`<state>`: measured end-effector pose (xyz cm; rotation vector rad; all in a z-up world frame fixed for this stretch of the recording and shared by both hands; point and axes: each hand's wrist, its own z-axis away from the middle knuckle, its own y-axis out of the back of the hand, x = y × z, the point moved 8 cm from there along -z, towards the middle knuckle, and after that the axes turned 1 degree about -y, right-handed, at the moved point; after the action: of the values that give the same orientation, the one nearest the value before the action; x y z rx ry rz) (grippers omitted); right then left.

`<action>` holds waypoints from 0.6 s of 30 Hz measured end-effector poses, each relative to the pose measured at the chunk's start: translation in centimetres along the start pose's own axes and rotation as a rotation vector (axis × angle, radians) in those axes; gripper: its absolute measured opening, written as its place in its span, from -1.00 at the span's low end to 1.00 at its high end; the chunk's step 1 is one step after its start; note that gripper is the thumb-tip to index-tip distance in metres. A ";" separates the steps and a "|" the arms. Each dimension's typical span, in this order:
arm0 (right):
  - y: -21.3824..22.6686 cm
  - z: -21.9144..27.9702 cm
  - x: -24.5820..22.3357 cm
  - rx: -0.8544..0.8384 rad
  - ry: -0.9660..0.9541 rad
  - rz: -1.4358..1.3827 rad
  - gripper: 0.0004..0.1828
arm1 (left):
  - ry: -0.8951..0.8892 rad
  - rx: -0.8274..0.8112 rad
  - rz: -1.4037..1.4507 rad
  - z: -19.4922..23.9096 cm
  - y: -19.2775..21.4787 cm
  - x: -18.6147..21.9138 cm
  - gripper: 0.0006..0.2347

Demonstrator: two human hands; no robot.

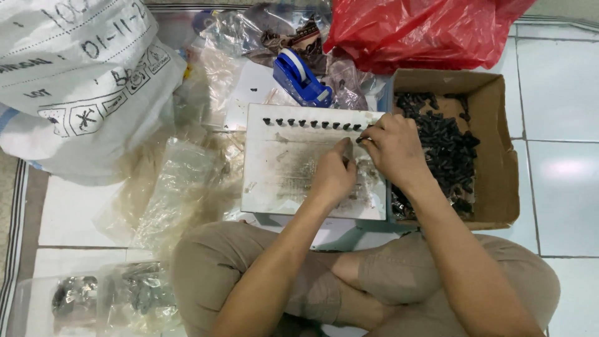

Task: The person sits on the floor and repeatedly picks small black plastic components from a cardboard box, then places them into slots on a white rectangular board. The person handles the components one at a time, filling the slots in a row.

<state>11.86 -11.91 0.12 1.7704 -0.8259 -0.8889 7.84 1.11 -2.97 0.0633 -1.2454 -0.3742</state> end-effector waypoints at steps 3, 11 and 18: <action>-1.0 0.3 0.1 0.016 0.009 0.093 -0.92 | -0.001 -0.034 -0.015 1.7 0.8 2.6 -0.49; -1.7 0.4 0.3 -0.011 -0.030 0.074 -0.94 | -0.004 -0.065 -0.037 2.5 0.7 3.8 -0.49; -1.8 0.3 0.5 -0.052 -0.092 0.052 -0.82 | -0.005 -0.050 -0.013 1.8 0.3 3.0 -0.50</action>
<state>12.16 -11.90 -1.72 1.6662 -0.8966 -0.9548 7.09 0.75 0.47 0.0283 -1.2406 -0.4169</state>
